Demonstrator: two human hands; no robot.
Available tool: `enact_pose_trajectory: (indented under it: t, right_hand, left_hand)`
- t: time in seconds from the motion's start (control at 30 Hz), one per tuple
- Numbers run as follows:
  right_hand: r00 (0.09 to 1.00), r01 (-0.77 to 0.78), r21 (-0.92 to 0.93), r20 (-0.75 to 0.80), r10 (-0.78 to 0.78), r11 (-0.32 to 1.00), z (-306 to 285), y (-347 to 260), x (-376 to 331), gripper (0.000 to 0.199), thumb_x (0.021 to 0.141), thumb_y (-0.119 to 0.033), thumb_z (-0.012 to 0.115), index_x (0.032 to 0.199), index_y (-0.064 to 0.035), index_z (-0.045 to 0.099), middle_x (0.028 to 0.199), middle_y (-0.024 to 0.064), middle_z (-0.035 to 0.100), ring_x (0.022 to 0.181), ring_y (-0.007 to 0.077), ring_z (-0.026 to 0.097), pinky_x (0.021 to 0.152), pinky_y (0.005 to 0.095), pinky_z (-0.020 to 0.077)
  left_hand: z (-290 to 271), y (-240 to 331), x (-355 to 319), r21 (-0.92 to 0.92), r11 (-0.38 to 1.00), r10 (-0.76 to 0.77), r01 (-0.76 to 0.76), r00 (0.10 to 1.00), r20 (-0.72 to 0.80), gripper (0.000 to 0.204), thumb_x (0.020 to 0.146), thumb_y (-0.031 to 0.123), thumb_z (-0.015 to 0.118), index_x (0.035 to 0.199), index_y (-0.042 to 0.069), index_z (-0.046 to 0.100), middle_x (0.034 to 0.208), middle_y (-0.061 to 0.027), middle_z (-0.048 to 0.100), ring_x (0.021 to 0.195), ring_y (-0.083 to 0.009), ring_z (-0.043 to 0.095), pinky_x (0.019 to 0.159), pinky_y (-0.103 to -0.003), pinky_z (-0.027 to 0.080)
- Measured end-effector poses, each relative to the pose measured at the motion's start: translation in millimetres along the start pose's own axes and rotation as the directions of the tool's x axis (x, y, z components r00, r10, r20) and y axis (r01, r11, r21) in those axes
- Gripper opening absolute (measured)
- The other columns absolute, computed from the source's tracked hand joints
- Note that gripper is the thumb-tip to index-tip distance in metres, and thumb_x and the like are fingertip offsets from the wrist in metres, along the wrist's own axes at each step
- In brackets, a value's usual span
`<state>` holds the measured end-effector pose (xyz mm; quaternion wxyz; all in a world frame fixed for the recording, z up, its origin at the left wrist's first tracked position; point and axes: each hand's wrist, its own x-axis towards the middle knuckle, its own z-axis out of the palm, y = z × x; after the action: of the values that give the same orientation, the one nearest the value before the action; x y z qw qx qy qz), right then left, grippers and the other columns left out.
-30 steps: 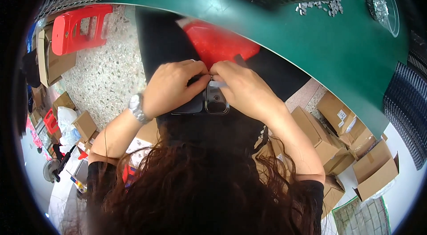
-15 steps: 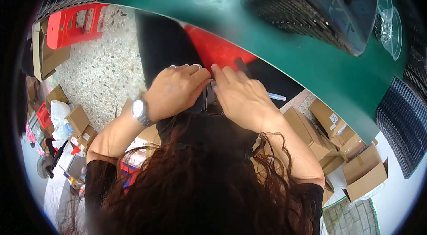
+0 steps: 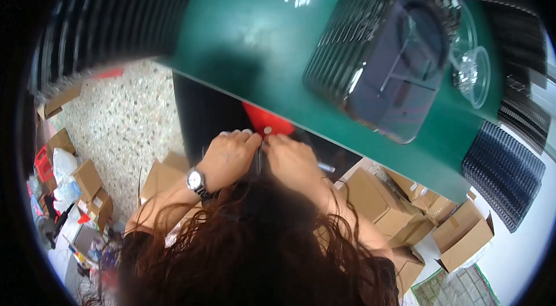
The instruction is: Assembling components and checking glossy phone cases in a manufacturing setting.
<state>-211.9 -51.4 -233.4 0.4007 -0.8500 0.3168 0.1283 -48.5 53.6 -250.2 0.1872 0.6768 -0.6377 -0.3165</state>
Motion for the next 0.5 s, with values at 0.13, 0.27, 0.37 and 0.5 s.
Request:
enact_pose_trajectory:
  t: [0.13,0.27,0.37,0.5]
  right_hand:
    - [0.993,-0.051,0.000,0.106,0.051,0.999,-31.2,-34.4,2.0,0.039,0.100,-0.029,0.060,0.127,-0.0007,0.061,0.110,0.0219,0.067,0.094,0.0420,0.069,0.083,0.0501,0.0565]
    - [0.998,-0.011,0.076,-0.064,0.016,0.997,-82.1,-88.0,10.7,0.052,0.098,-0.021,0.067,0.142,0.0022,0.051,0.110,0.0278,0.066,0.095,0.0454,0.069,0.083,0.0480,0.0587]
    - [0.985,0.028,-0.076,-0.169,-0.041,0.997,-90.5,-104.4,20.0,0.052,0.097,-0.013,0.067,0.142,0.0064,0.051,0.112,0.0271,0.068,0.092,0.0450,0.071,0.077,0.0447,0.0589]
    - [0.872,0.212,0.082,-0.465,-0.151,0.974,-100.6,-125.6,26.6,0.052,0.098,-0.007,0.062,0.142,0.0157,0.046,0.092,0.0280,0.070,0.081,0.0391,0.071,0.073,0.0422,0.0572]
  left_hand:
    - [-9.7,-10.6,-5.9,-0.129,0.988,-0.077,0.082,0.996,0.038,0.009,0.091,0.009,0.059,0.098,0.003,0.061,0.087,-0.0137,0.066,0.083,-0.0331,0.068,0.073,-0.041,0.054]
    - [-32.8,-23.6,-5.4,-0.651,0.757,-0.094,0.058,0.995,-0.020,0.024,0.104,0.021,0.053,0.104,0.000,0.063,0.094,-0.0207,0.068,0.079,-0.0391,0.067,0.072,-0.045,0.053]
    - [-47.4,-20.9,-5.8,-0.734,0.616,-0.271,0.286,0.952,0.143,0.025,0.107,0.023,0.053,0.104,0.002,0.064,0.090,-0.0202,0.065,0.079,-0.0360,0.064,0.075,-0.041,0.052]
    - [-21.1,-33.3,-21.6,-0.710,0.680,-0.301,0.183,0.952,-0.043,0.013,0.104,0.013,0.058,0.104,0.000,0.061,0.082,-0.0156,0.066,0.074,-0.0236,0.065,0.070,-0.035,0.051]
